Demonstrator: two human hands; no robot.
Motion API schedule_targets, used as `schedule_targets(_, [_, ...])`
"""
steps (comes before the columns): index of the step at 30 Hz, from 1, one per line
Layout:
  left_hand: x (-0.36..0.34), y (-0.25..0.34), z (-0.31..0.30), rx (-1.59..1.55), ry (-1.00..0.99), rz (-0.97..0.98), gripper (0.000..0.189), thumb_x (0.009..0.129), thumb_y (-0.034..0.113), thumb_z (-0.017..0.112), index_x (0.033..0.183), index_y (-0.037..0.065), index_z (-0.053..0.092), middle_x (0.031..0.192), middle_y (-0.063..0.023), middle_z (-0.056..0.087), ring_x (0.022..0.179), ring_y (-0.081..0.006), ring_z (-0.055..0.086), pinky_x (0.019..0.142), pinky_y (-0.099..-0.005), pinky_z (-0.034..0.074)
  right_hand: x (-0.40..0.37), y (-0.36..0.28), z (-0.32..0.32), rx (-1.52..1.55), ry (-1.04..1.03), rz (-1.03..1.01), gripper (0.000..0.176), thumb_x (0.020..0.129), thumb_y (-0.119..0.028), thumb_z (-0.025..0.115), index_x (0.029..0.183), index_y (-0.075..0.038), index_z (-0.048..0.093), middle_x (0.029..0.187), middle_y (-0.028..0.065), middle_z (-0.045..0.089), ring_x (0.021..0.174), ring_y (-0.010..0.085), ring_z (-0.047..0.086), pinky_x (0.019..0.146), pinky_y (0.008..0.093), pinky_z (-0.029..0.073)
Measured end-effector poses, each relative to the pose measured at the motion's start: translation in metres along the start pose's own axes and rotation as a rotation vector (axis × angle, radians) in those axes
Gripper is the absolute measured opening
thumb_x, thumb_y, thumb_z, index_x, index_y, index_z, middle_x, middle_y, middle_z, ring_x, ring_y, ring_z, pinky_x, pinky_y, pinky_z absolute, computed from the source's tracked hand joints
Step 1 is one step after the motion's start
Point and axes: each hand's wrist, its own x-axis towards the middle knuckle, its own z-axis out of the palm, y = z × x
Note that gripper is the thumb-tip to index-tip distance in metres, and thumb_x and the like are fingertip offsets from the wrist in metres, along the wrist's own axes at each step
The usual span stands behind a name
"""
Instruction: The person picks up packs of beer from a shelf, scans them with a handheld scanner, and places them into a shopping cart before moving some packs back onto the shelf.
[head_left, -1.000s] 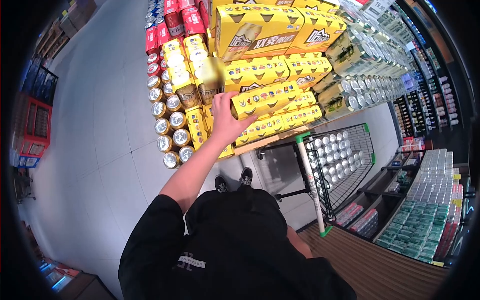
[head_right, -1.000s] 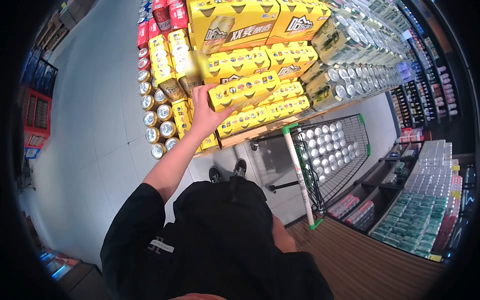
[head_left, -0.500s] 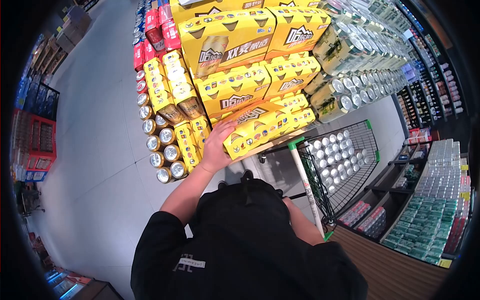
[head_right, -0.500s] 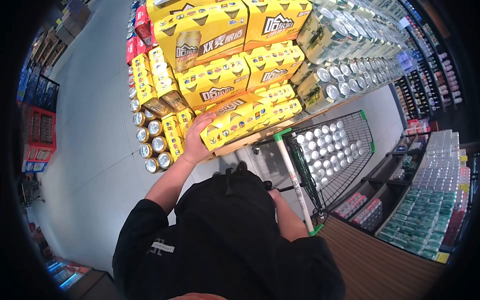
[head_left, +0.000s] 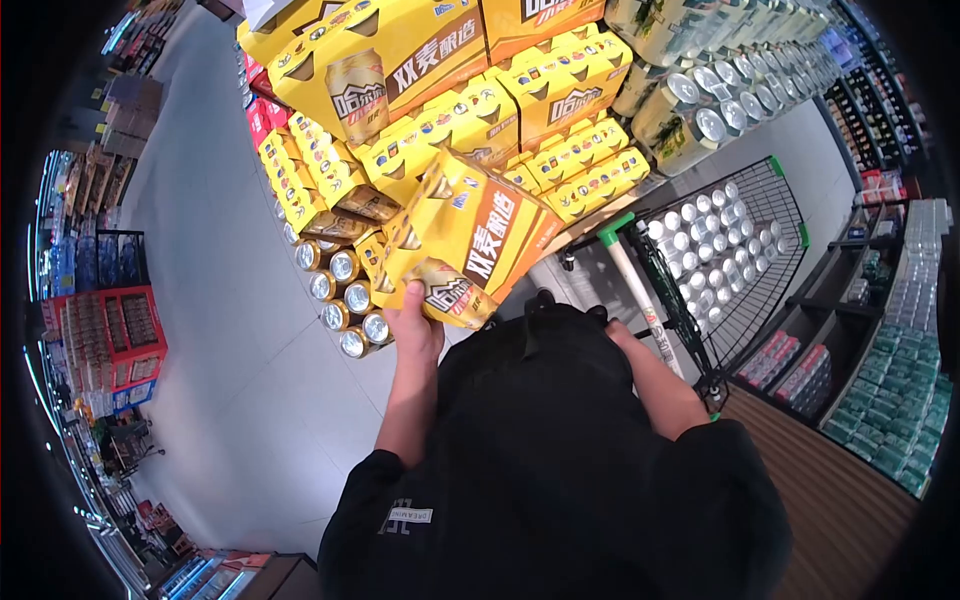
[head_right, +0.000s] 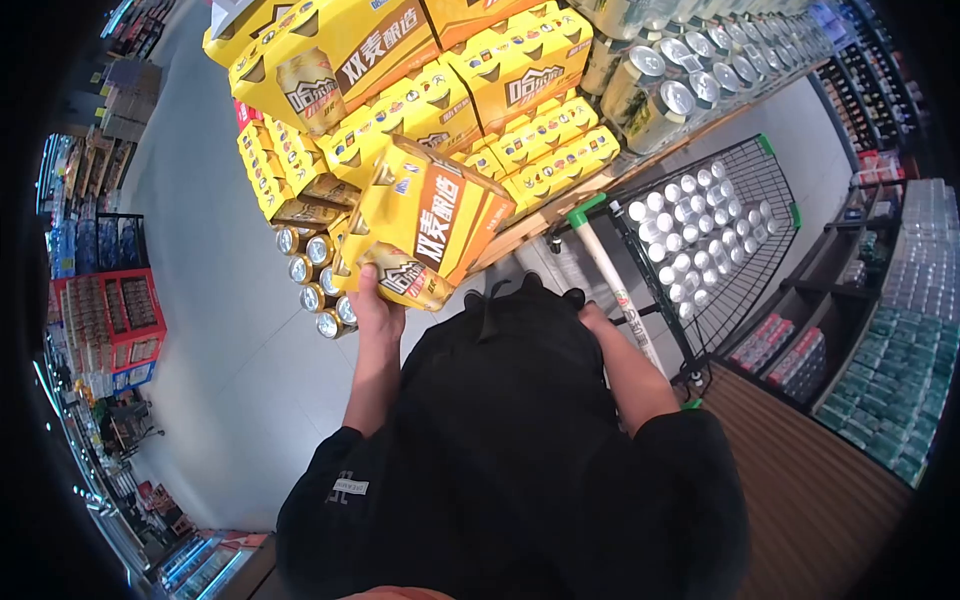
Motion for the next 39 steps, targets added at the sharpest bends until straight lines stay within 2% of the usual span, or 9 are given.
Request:
schedule_targets(2, [0.004,0.002,-0.032,-0.279,-0.024,-0.249,0.063,0.093,0.026,0.076,0.144,0.0,0.048,0.131,-0.0153,0.064,0.12,-0.0271,0.065,0.106,-0.0414,0.053,-0.025,-0.027,0.0,0.028,0.111,0.125,0.071,0.078,-0.046,0.077,0.117,0.012,0.068,0.125,0.0332,0.067,0.125,0.0402,0.064,0.099,0.0431,0.054])
schedule_targets(3, [0.009,0.007,-0.036,-0.341,-0.074,-0.268,0.072,0.092,0.038,0.076,0.148,0.003,0.046,0.134,-0.0148,0.063,0.123,-0.0286,0.064,0.107,-0.0426,0.052,-0.025,-0.034,0.003,0.032,0.111,0.12,0.071,0.078,-0.046,0.077,0.117,0.012,0.068,0.125,0.0332,0.067,0.125,0.0402,0.064,0.099,0.0431,0.054])
schedule_targets(7, [0.009,0.017,-0.049,-0.351,-0.096,-0.273,0.08,0.092,0.051,0.073,0.15,0.005,0.044,0.142,-0.0121,0.061,0.127,-0.0292,0.061,0.109,-0.0456,0.051,-0.013,-0.046,0.0,0.018,0.1,0.075,0.071,0.077,-0.046,0.078,0.116,0.012,0.068,0.124,0.0334,0.067,0.125,0.0402,0.064,0.099,0.0431,0.054])
schedule_targets(11, [0.006,0.032,-0.062,-0.319,-0.048,-0.293,0.076,0.093,0.048,0.072,0.15,0.005,0.044,0.142,-0.0134,0.06,0.127,-0.0301,0.062,0.109,-0.0445,0.052,0.002,-0.059,0.002,0.008,0.099,0.003,0.071,0.077,-0.046,0.078,0.116,0.012,0.069,0.124,0.0335,0.067,0.125,0.0401,0.064,0.099,0.043,0.054])
schedule_targets(17, [0.007,0.046,-0.067,-0.154,0.105,-0.57,0.052,0.103,0.036,0.057,0.143,0.003,0.051,0.131,-0.013,0.066,0.117,-0.026,0.066,0.103,-0.0427,0.055,0.022,-0.054,0.003,0.023,0.063,-0.021,0.071,0.076,-0.046,0.078,0.115,0.013,0.069,0.124,0.0338,0.067,0.125,0.0401,0.064,0.098,0.043,0.054])
schedule_targets(28, [0.028,0.056,-0.055,-0.061,0.089,-0.693,0.052,0.105,0.036,0.054,0.145,0.003,0.05,0.135,-0.0154,0.065,0.121,-0.028,0.065,0.105,-0.0438,0.054,-0.015,-0.063,0.006,0.126,0.08,0.066,0.073,0.072,-0.048,0.077,0.109,0.014,0.072,0.117,0.035,0.069,0.116,0.0414,0.069,0.096,0.0436,0.055])
schedule_targets(31, [0.029,0.055,-0.063,-0.086,0.093,-0.715,0.053,0.107,0.037,0.052,0.147,0.003,0.048,0.139,-0.0167,0.063,0.122,-0.0296,0.065,0.107,-0.0449,0.054,-0.021,-0.064,0.005,0.179,0.058,0.092,0.073,0.076,-0.049,0.073,0.113,0.014,0.071,0.119,0.036,0.068,0.119,0.0429,0.067,0.098,0.0447,0.053])
schedule_targets(33, [0.031,0.055,-0.062,-0.106,0.103,-0.716,0.053,0.109,0.038,0.049,0.148,0.003,0.048,0.139,-0.0169,0.063,0.122,-0.0299,0.065,0.107,-0.0458,0.054,-0.026,-0.069,0.001,0.137,0.142,0.055,0.069,0.083,-0.042,0.069,0.12,0.016,0.065,0.12,0.0353,0.068,0.119,0.0438,0.066,0.1,0.0461,0.052])
schedule_targets(39, [0.029,0.054,-0.061,-0.104,0.086,-0.689,0.055,0.11,0.043,0.046,0.148,0.003,0.047,0.14,-0.0174,0.062,0.123,-0.0302,0.065,0.106,-0.0462,0.054,-0.162,-0.138,-0.073,0.1,0.159,-0.22,0.052,0.092,-0.026,0.066,0.132,0.003,0.05,0.115,0.0277,0.068,0.112,0.0422,0.067,0.099,0.0464,0.051])
